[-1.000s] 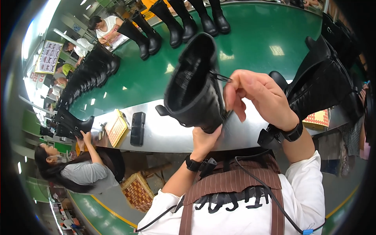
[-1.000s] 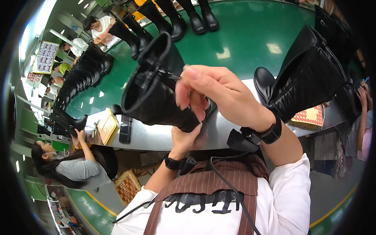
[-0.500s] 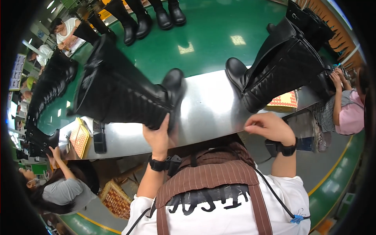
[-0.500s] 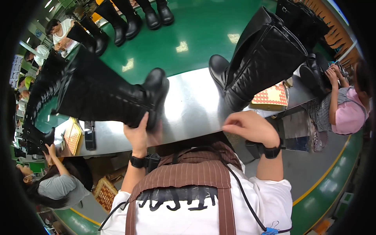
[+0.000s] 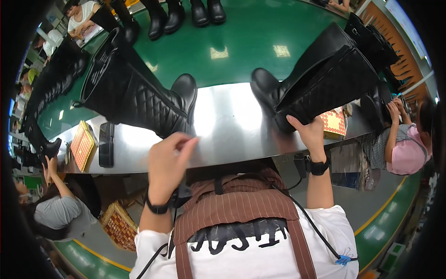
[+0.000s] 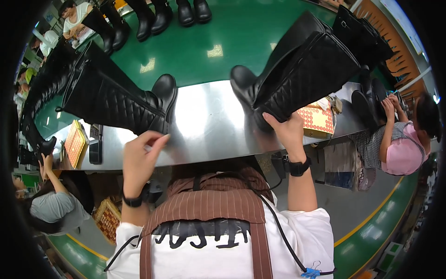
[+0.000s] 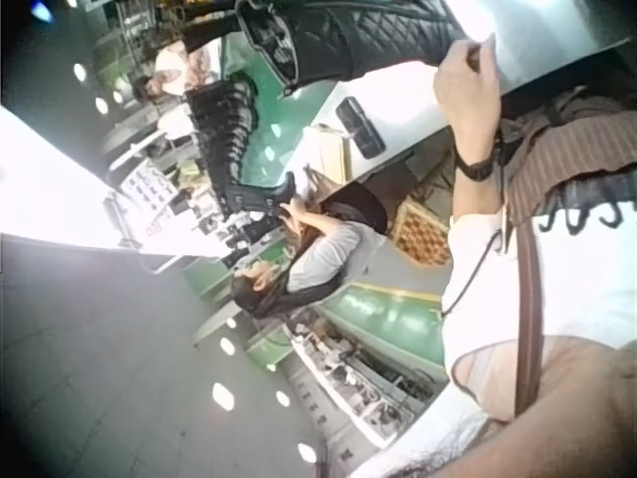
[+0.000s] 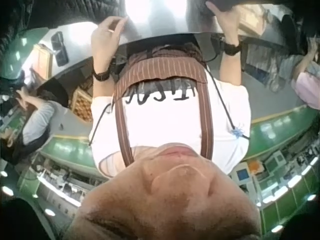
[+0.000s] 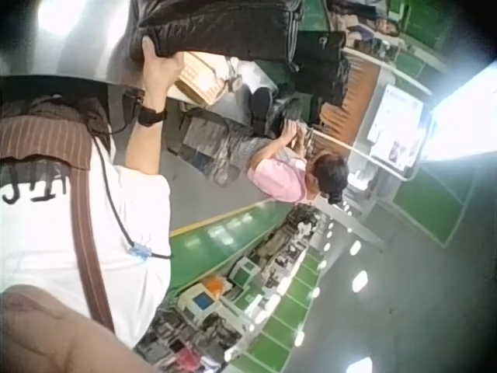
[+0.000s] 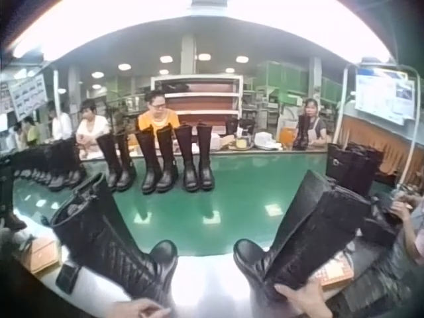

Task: The recorder is inspecting and cleaning black boots on a shoe manufacturing assembly line.

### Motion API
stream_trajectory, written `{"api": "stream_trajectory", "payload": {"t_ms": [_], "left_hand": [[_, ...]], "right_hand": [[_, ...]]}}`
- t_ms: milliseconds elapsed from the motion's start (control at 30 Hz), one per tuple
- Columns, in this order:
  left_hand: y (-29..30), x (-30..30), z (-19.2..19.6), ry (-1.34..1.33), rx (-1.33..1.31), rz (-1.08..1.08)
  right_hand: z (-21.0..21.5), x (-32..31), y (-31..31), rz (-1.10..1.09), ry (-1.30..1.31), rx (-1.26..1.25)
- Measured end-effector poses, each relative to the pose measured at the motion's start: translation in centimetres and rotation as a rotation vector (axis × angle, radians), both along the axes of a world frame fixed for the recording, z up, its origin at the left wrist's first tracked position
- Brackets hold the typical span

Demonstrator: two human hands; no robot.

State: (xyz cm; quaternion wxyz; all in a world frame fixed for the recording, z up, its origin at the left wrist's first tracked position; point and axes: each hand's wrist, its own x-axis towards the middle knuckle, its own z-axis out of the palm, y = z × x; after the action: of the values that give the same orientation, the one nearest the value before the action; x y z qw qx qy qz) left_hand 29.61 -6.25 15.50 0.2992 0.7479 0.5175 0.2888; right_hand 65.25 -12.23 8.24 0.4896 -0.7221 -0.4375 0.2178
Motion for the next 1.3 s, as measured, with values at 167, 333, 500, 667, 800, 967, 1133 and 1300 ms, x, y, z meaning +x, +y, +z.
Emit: {"api": "stream_trajectory", "payload": {"t_ms": [167,333,500,667,800,967,1133,1300], "left_hand": [[4.1,9.2,-6.1,-0.344,-0.639,-0.373],[5.2,13.6,-10.0,-0.526,-0.900,-0.352],[5.8,14.1,-10.1,-0.442,-0.939,-0.423],[7.0,13.8,-9.9,-0.464,-1.079,-0.594],[6.8,13.7,-9.4,-0.564,-1.078,-0.605],[6.0,13.5,-5.5,-0.599,-1.085,-0.533],[5.6,12.2,3.6,-0.860,-0.764,-0.794],[5.5,11.6,10.9,-0.872,-0.663,-0.829]], "right_hand": [[0.1,-1.8,1.2,0.218,0.016,0.070],[0.6,-1.7,1.5,0.299,-0.038,-0.054],[0.6,-2.3,1.6,0.348,0.155,0.063],[0.5,-2.9,1.7,0.362,0.138,0.130],[0.5,-2.9,1.8,0.327,0.038,0.119],[0.4,-2.9,1.8,0.324,0.187,0.073],[-0.5,-2.7,2.0,0.403,0.067,0.104],[-0.6,-2.8,2.2,0.438,0.052,0.074]]}}
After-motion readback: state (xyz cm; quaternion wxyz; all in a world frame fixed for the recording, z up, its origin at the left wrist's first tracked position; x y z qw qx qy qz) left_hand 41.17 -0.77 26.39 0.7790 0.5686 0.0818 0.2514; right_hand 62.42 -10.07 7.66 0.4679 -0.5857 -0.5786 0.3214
